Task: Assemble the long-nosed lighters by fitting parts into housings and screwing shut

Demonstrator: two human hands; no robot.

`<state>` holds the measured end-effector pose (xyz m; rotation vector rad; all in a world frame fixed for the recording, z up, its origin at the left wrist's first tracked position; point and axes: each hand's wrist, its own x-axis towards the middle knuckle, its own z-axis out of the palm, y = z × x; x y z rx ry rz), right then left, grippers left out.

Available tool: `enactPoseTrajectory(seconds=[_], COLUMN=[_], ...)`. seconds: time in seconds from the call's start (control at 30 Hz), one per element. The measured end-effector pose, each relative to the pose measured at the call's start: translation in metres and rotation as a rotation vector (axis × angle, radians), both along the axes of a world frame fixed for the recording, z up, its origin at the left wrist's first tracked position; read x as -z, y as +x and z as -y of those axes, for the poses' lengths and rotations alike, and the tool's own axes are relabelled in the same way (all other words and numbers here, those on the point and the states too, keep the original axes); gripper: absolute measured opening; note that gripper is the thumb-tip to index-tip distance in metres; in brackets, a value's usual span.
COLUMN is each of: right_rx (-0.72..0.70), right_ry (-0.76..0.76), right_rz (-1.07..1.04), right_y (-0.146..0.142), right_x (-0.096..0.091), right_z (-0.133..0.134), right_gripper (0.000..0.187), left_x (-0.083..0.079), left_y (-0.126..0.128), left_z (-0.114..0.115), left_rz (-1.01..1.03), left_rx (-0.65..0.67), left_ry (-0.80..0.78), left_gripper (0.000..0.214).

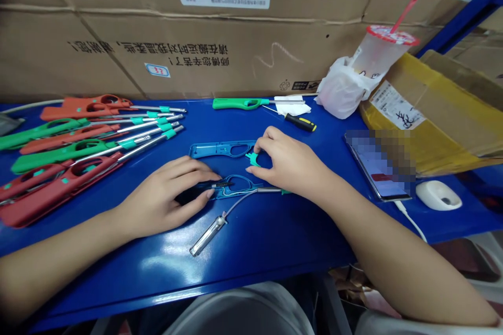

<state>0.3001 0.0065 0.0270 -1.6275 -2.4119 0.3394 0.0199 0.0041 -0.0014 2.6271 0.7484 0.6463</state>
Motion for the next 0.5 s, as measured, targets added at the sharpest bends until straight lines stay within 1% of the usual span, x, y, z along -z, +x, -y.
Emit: enactPoseTrajectory(seconds=[0.1,0.2,0.33,0.4,0.5], right_rx=[-0.008,-0.023,0.018,0.04,0.03], right_ry=[-0.028,-0.044,-0.128,-0.179,-0.224], right_rz=[-0.015,-0.126,-0.31,-0.362,-0.425], right_y=[0.001,0.0031,0.0022,-0.0001,-0.0043], right_x=[0.0025,0.0027,-0.001,-0.0026,-0.0026], right_z=[-0.0009,-0.0025,-0.0015,0.0003,0.0029], right_gripper=[0.02,0.015,0.016,0.018,0.02], left_x=[0.0001,-0.0005,0.0,0.0005,0.0007], left_y=[0.0005,0.0008,0.0009,0.0008,0.0007], left_z=[-0.0001,-0.0007,-0.0014,-0.0015,-0.0014], left_rz=[0.017,0.027,0.03,0.028,0.016], left_rx=[0.006,0.012,0.021,0.023,0.025], left_ry=[-0.004,0.001,0.006,0.007,0.008], left_gripper=[0.025,0.025,0.025,0.025,0.026])
